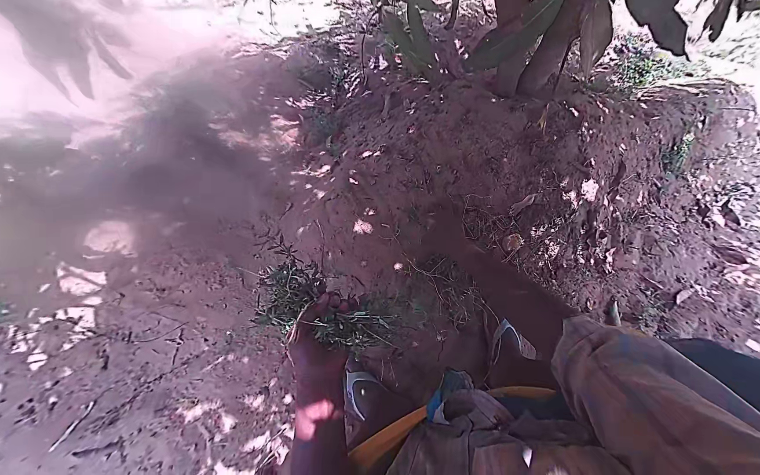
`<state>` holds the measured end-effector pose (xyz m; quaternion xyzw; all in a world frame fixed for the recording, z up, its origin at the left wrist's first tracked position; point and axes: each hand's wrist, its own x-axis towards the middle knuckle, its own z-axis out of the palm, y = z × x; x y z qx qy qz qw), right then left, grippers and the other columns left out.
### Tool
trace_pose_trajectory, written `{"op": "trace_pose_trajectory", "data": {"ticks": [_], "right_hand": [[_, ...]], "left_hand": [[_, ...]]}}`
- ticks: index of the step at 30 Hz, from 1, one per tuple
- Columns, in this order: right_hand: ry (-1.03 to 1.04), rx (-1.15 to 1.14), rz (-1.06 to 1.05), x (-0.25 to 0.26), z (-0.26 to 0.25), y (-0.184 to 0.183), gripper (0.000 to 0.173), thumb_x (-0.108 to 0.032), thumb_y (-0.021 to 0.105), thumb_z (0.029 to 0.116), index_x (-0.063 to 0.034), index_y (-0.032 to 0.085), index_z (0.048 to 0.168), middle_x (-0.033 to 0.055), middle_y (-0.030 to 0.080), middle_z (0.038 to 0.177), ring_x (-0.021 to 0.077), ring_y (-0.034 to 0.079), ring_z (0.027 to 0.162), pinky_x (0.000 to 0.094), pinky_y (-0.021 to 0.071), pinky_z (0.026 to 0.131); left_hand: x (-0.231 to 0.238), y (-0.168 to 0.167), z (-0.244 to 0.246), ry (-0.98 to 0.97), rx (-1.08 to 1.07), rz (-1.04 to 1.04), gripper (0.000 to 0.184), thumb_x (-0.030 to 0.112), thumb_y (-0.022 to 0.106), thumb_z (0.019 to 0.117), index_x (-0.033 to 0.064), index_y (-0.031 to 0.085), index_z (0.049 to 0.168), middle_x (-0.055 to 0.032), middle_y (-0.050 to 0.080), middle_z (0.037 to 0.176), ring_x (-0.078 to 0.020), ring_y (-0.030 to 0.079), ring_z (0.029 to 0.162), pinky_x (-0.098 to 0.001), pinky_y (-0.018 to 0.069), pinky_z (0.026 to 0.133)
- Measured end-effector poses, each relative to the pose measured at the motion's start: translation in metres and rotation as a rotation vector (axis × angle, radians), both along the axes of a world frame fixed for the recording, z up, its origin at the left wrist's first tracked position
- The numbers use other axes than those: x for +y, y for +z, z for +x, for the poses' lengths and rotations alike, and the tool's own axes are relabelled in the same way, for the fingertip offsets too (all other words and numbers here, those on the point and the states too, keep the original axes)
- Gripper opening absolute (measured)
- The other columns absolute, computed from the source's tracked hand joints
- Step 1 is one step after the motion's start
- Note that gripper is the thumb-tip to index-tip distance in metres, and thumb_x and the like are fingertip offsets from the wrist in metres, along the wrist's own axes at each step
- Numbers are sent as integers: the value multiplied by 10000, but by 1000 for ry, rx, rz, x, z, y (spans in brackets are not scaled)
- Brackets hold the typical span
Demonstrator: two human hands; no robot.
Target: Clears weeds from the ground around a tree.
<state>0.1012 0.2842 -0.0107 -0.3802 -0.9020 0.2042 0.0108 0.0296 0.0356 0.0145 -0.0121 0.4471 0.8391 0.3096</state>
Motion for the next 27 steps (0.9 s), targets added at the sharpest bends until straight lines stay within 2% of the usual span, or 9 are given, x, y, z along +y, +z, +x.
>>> {"op": "trace_pose_trajectory", "data": {"ticks": [2, 4, 6, 8, 10, 14, 18, 22, 27], "right_hand": [[-43, -109, -99, -4, -7, 1, 543, -318, 636, 1005, -18, 542, 1448, 239, 395, 1574, 422, 301, 1492, 594, 232, 1210], [-52, -201, -164, -5, -4, 8, 604, -424, 539, 1047, -56, 466, 1520, 258, 431, 1553, 449, 359, 1461, 639, 222, 1193], [-46, -88, -162, -1, 4, 8, 502, -350, 505, 1066, -18, 548, 1440, 248, 549, 1447, 409, 489, 1373, 597, 314, 1162], [-78, 243, -215, 11, 16, 9, 325, -196, 518, 1061, 42, 680, 1211, 242, 674, 1188, 364, 643, 1118, 541, 474, 981], [-156, 470, -400, 19, 25, 26, 305, -174, 505, 1075, 45, 700, 1158, 200, 696, 1125, 272, 644, 1016, 473, 482, 918], [-16, 519, -592, 23, 37, 66, 411, -243, 415, 1105, 54, 697, 1136, 153, 715, 1146, 177, 639, 1087, 401, 464, 1008], [134, 508, -711, -10, 50, 114, 502, -302, 333, 1122, 59, 681, 1096, 130, 725, 1121, 147, 645, 1116, 356, 445, 1070], [341, 530, -763, -43, 56, 95, 447, -322, 421, 1097, -5, 735, 1089, 60, 751, 1123, 108, 660, 1098, 341, 475, 1033], [463, 535, -826, -85, 51, 75, 394, -170, 405, 1079, 104, 656, 1210, 173, 679, 1239, 131, 614, 1179, 292, 452, 1058]], "left_hand": [[-1, -2, -1, 1, 16, -4, 433, 72, 216, 1044, 128, 595, 842, 35, 679, 686, -69, 676, 629, -236, 603, 648], [-3, -3, -3, 5, 40, 5, 446, 69, 210, 1046, 130, 600, 838, 35, 684, 693, -69, 683, 642, -236, 605, 655], [-4, -6, -6, 13, 60, 11, 457, 70, 204, 1048, 131, 605, 836, 31, 689, 698, -72, 687, 651, -238, 606, 661], [-4, -9, -7, 17, 28, 12, 453, 73, 206, 1054, 122, 601, 838, 22, 685, 694, -82, 688, 651, -253, 607, 668], [-3, -11, -6, 8, -3, 7, 444, 77, 217, 1065, 114, 602, 848, 14, 690, 706, -83, 693, 658, -248, 609, 652], [2, 7, 0, 20, -51, -73, 369, 88, 277, 1072, 120, 586, 873, 27, 673, 699, -69, 675, 634, -236, 595, 615], [6, 21, 16, -32, -2, -133, 263, 32, 353, 1065, 64, 584, 944, 5, 691, 749, -81, 685, 652, -233, 603, 625], [10, 20, 21, -115, 29, -178, 169, -7, 430, 1044, -17, 598, 1043, -75, 724, 845, -115, 689, 679, -240, 591, 623], [10, 25, 30, -131, -14, -357, 159, 4, 522, 1019, -6, 539, 1177, -64, 666, 911, -105, 667, 781, -263, 578, 680]]}}
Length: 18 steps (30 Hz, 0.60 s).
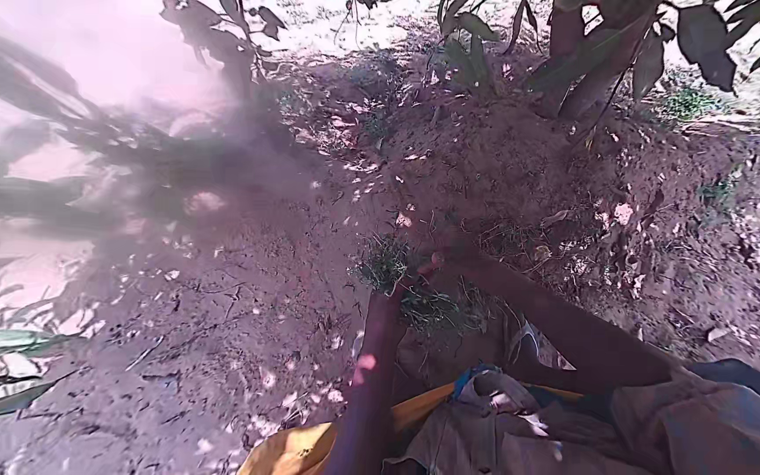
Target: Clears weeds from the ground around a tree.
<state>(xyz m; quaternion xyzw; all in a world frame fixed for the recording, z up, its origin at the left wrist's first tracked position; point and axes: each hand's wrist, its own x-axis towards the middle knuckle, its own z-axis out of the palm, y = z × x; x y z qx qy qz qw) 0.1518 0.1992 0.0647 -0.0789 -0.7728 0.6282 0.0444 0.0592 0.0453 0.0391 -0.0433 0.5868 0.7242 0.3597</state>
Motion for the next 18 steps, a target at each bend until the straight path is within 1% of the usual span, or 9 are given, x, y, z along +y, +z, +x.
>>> {"op": "trace_pose_trajectory", "data": {"ticks": [4, 5, 8, 11, 13, 15, 16, 17, 18], "right_hand": [[-48, 0, 169, -10, -8, -14, 329, -183, 547, 1040, 61, 717, 1180, 225, 618, 1354, 272, 533, 1330, 394, 406, 1126], [-31, 0, 253, -10, -8, -18, 350, -230, 567, 1042, 38, 720, 1207, 225, 620, 1366, 313, 517, 1358, 431, 386, 1146], [7, 39, 389, -14, -8, -29, 411, -309, 551, 1046, 13, 723, 1235, 179, 680, 1317, 322, 551, 1345, 455, 318, 1194], [-6, 103, 373, -21, -6, -35, 362, -249, 567, 1033, 33, 739, 1182, 194, 687, 1293, 364, 527, 1363, 472, 367, 1153], [3, 84, 319, -17, -8, -37, 364, -239, 562, 1034, 41, 726, 1199, 211, 658, 1327, 369, 502, 1378, 481, 375, 1148], [-48, 48, 273, -5, -10, -39, 317, -175, 580, 1021, 59, 724, 1180, 221, 675, 1283, 339, 571, 1294, 463, 411, 1114], [-91, 6, 287, 5, -10, -42, 282, -143, 588, 1013, 57, 725, 1157, 212, 692, 1207, 303, 625, 1181, 448, 466, 1045], [-128, -100, 335, 19, -10, -45, 264, -146, 592, 1022, 43, 721, 1153, 196, 702, 1135, 277, 653, 1070, 441, 499, 968], [-160, -253, 402, 35, -10, -51, 280, -189, 592, 1035, 20, 706, 1183, 194, 698, 1106, 289, 660, 1020, 467, 513, 925]], "left_hand": [[0, -1, -2, 32, -87, -17, 84, 27, 484, 1024, 31, 560, 1061, -45, 665, 802, -101, 669, 681, -260, 580, 597], [0, -1, -2, 19, -96, -9, 90, 35, 465, 1032, 40, 549, 1063, -37, 659, 792, -97, 666, 675, -259, 579, 592], [0, -3, -1, 5, -61, -61, 95, 55, 460, 1047, 49, 542, 1093, -10, 646, 804, -64, 653, 682, -242, 572, 596], [-1, -14, -1, 48, -49, -61, 99, 27, 477, 1034, 48, 536, 1110, -16, 651, 840, -65, 656, 720, -238, 574, 626], [-3, -17, 0, 54, -3, -73, 162, 13, 474, 1039, 45, 482, 1198, 0, 604, 901, -39, 625, 761, -221, 554, 658], [-4, -21, -1, 78, 37, -46, 125, -4, 467, 1039, 48, 503, 1147, 17, 653, 848, -35, 659, 724, -212, 578, 635], [-5, -24, -5, 84, 37, -8, 120, -5, 428, 1049, 48, 512, 1115, 12, 667, 830, -53, 670, 710, -221, 585, 631], [-5, -27, -9, 93, 29, 25, 152, 2, 394, 1053, 50, 538, 1063, 7, 677, 802, -69, 673, 685, -228, 586, 615], [-6, -29, -12, 100, 15, 39, 188, 19, 376, 1059, 51, 558, 1027, 0, 679, 789, -79, 671, 672, -233, 583, 606]]}}
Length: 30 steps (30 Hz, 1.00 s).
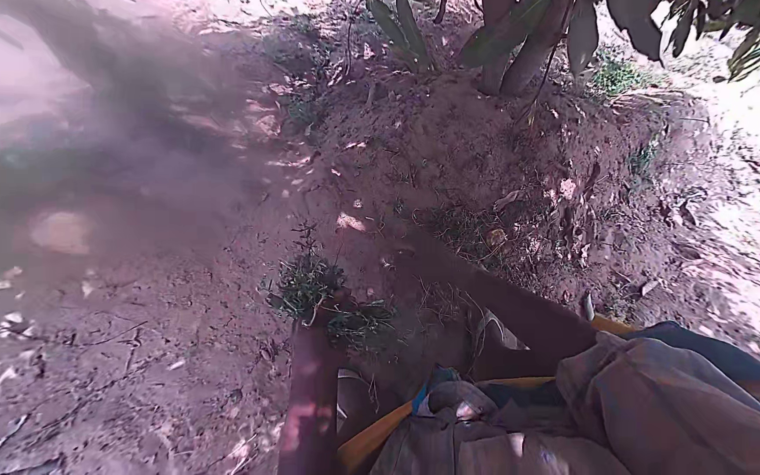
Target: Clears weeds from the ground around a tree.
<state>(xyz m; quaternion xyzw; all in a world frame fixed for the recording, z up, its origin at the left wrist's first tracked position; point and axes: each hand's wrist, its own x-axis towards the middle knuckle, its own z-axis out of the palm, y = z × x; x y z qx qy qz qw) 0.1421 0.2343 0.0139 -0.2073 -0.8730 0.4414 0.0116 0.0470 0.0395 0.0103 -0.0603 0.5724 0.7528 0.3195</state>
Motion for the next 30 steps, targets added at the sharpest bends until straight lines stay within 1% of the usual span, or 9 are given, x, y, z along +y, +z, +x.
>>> {"op": "trace_pose_trajectory", "data": {"ticks": [1, 3, 8, 11, 14, 17, 20, 22, 30], "right_hand": [[-55, -151, 68, 16, 1, -8, 317, -243, 591, 1041, -1, 678, 1226, 215, 685, 1139, 336, 655, 1048, 522, 508, 922], [-120, -360, 168, 46, 1, -27, 461, -257, 578, 1038, -78, 555, 1463, 245, 560, 1424, 424, 513, 1332, 628, 405, 1067], [-91, -343, 375, 66, -29, -64, 601, -319, 615, 1010, -82, 458, 1540, 212, 284, 1652, 431, 162, 1548, 638, 122, 1221], [-79, -413, 389, 53, -52, -46, 658, -266, 647, 988, -94, 401, 1574, 171, 238, 1681, 385, 135, 1567, 628, 160, 1221], [-232, -263, 291, 55, -59, -48, 440, -159, 521, 1035, 5, 544, 1443, 213, 436, 1566, 374, 306, 1513, 581, 224, 1219], [-457, 101, -73, 66, -46, -30, 321, -129, 499, 1063, 62, 655, 1268, 225, 635, 1316, 304, 580, 1253, 462, 438, 1065], [-535, 202, -554, 76, -13, -15, 304, -169, 441, 1093, 27, 649, 1196, 110, 678, 1174, 135, 632, 985, 326, 515, 878], [-485, 205, -685, 79, 6, -12, 339, -183, 388, 1100, 21, 656, 1135, 82, 704, 1086, 132, 663, 921, 323, 544, 852], [-205, 12, -622, 25, 35, 40, 372, -208, 357, 1117, 2, 653, 1037, 29, 717, 938, 109, 687, 843, 291, 564, 829]], "left_hand": [[0, 0, -2, 10, -14, -9, 211, 41, 373, 1063, 62, 571, 996, 1, 676, 775, -73, 665, 659, -227, 574, 591], [1, -1, -4, 29, -40, -33, 209, 52, 388, 1060, 78, 571, 962, 6, 665, 752, -60, 652, 636, -218, 562, 565], [6, -3, -3, 48, -65, -51, 209, 49, 390, 1061, 80, 571, 960, 9, 673, 743, -48, 655, 623, -205, 555, 544], [8, 0, -3, 12, -91, -20, 231, 53, 377, 1070, 74, 573, 951, 5, 676, 738, -48, 659, 620, -203, 565, 554], [9, -1, -4, -10, -107, -11, 215, 48, 393, 1068, 70, 571, 950, -1, 676, 736, -52, 662, 622, -204, 568, 554], [8, -1, -4, 6, -95, -46, 171, 42, 438, 1059, 69, 582, 972, -1, 685, 759, -55, 671, 652, -211, 574, 577], [8, 4, -2, 4, -108, -16, 145, 28, 453, 1053, 65, 575, 985, 2, 681, 763, -59, 675, 653, -210, 582, 580], [7, 6, -2, -15, -141, 51, 171, 12, 436, 1051, 58, 578, 967, -20, 693, 758, -90, 690, 655, -234, 596, 592], [13, 28, 18, -153, -125, 106, 106, -30, 485, 1020, 5, 584, 1032, -69, 706, 826, -125, 702, 730, -262, 599, 643]]}}
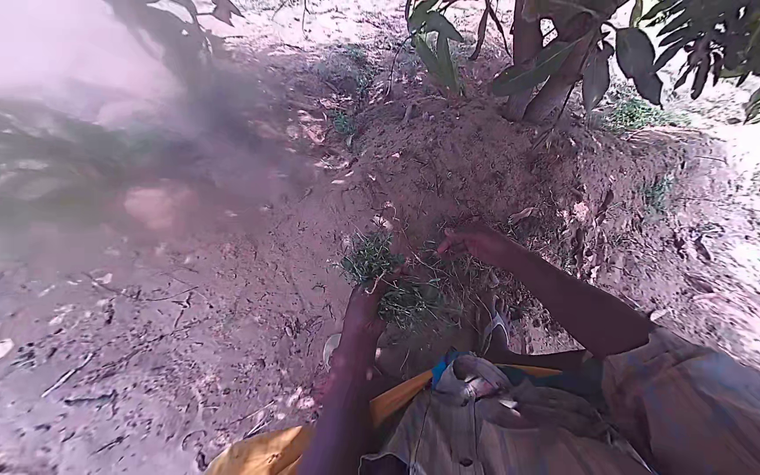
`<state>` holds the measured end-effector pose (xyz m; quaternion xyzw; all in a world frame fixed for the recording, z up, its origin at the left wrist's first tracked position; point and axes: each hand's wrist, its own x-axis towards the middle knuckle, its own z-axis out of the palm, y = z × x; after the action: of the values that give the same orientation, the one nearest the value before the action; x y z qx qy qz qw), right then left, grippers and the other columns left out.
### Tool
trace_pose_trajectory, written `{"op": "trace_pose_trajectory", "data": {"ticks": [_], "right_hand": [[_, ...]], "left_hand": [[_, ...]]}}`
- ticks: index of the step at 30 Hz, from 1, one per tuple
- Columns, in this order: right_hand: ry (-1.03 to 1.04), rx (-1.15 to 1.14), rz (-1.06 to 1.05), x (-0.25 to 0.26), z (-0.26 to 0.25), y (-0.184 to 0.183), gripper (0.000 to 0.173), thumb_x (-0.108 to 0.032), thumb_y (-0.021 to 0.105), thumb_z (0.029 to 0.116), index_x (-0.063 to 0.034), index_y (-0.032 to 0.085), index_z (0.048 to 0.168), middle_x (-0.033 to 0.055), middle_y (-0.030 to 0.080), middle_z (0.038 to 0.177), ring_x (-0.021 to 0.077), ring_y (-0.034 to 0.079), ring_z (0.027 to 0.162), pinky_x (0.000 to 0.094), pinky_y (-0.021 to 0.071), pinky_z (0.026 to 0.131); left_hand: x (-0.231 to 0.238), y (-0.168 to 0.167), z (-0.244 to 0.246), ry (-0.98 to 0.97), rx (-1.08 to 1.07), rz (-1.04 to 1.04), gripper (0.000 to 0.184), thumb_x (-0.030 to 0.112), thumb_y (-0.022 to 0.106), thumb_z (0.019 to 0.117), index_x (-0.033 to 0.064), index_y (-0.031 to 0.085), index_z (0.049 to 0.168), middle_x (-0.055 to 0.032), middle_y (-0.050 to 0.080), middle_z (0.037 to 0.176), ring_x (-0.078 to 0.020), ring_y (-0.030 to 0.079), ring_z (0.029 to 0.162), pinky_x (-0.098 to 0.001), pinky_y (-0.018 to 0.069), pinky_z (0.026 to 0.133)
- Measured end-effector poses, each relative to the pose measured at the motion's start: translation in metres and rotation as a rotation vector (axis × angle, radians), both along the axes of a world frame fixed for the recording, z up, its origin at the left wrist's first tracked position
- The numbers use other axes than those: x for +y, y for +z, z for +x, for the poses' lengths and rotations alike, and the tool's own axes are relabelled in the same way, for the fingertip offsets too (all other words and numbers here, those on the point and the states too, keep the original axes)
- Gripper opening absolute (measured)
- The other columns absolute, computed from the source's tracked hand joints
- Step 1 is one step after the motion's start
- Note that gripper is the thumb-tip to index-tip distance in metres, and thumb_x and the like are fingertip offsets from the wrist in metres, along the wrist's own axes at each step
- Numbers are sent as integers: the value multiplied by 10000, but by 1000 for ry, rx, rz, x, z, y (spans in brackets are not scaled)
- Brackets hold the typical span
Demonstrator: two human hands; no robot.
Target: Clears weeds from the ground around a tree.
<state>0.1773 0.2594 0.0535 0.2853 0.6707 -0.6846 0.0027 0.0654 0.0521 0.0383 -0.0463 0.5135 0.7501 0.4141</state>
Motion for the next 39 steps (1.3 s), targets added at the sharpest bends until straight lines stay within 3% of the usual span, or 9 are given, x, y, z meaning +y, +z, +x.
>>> {"op": "trace_pose_trajectory", "data": {"ticks": [11, 18, 23, 26, 29, 31, 33, 36, 39], "right_hand": [[0, 38, 121, -93, 21, 14, 215, -103, 508, 1067, 61, 644, 1095, 76, 657, 965, 74, 612, 852, 254, 527, 817], [-115, 204, 134, -78, 3, 7, 192, 99, 559, 916, 72, 565, 1106, 98, 627, 925, 108, 628, 723, 270, 564, 690], [-389, 5, 711, -28, 17, 15, 193, -17, 529, 992, 26, 663, 1123, 174, 635, 1145, 248, 617, 1040, 415, 489, 911], [-297, 30, 708, -26, 23, 18, 267, -112, 552, 1006, 5, 672, 1213, 202, 603, 1304, 325, 530, 1272, 489, 405, 1070], [-43, 92, 495, -52, 20, 10, 292, -138, 597, 1003, 20, 660, 1240, 191, 668, 1234, 286, 628, 1153, 475, 486, 987], [-4, 79, 321, -65, 19, -3, 213, -124, 628, 1013, 18, 664, 1167, 143, 700, 1057, 200, 646, 915, 388, 517, 820], [-110, 106, 222, -63, 24, -10, 138, -76, 603, 1014, 23, 658, 1093, 113, 653, 915, 148, 561, 754, 324, 467, 695], [-419, 221, 290, -37, 43, -10, 138, -101, 596, 1006, 4, 654, 1073, 115, 679, 931, 151, 597, 756, 332, 495, 674], [-683, 165, 523, 4, 59, 3, 173, -71, 609, 987, 10, 677, 1124, 122, 697, 1081, 150, 648, 981, 342, 521, 872]], "left_hand": [[-14, 7, 17, -153, 269, -143, 236, -21, 549, 1002, 8, 523, 1235, -28, 617, 1002, -46, 618, 865, -223, 542, 771], [-23, -13, 1, -22, 236, 10, 161, 11, 492, 1021, 109, 602, 1085, 3, 709, 942, -80, 691, 840, -259, 588, 723], [-16, -13, -3, 75, 191, 13, 168, 2, 487, 1015, 119, 601, 1052, 0, 711, 941, -78, 699, 839, -241, 592, 715], [-7, -12, 3, 25, 208, -56, 182, -29, 495, 1004, 104, 616, 1034, -1, 723, 947, -77, 703, 845, -233, 590, 701], [4, -11, 15, -46, 253, -175, 152, -37, 521, 998, 79, 603, 1053, 10, 709, 894, -65, 691, 797, -235, 587, 686], [8, -12, 23, -89, 301, -243, 142, -44, 485, 1012, 60, 542, 1090, 32, 659, 873, -31, 654, 782, -212, 569, 707], [10, -14, 28, -136, 364, -265, 169, -42, 472, 1023, 19, 528, 1170, 26, 642, 924, -23, 643, 825, -209, 564, 753], [16, -15, 35, -137, 391, -260, 153, -30, 458, 1028, 43, 543, 1133, 56, 663, 879, -8, 658, 790, -197, 578, 721], [24, -8, 37, -122, 368, -228, 153, -6, 438, 1042, 76, 547, 1113, 64, 675, 852, -13, 667, 762, -202, 581, 694]]}}
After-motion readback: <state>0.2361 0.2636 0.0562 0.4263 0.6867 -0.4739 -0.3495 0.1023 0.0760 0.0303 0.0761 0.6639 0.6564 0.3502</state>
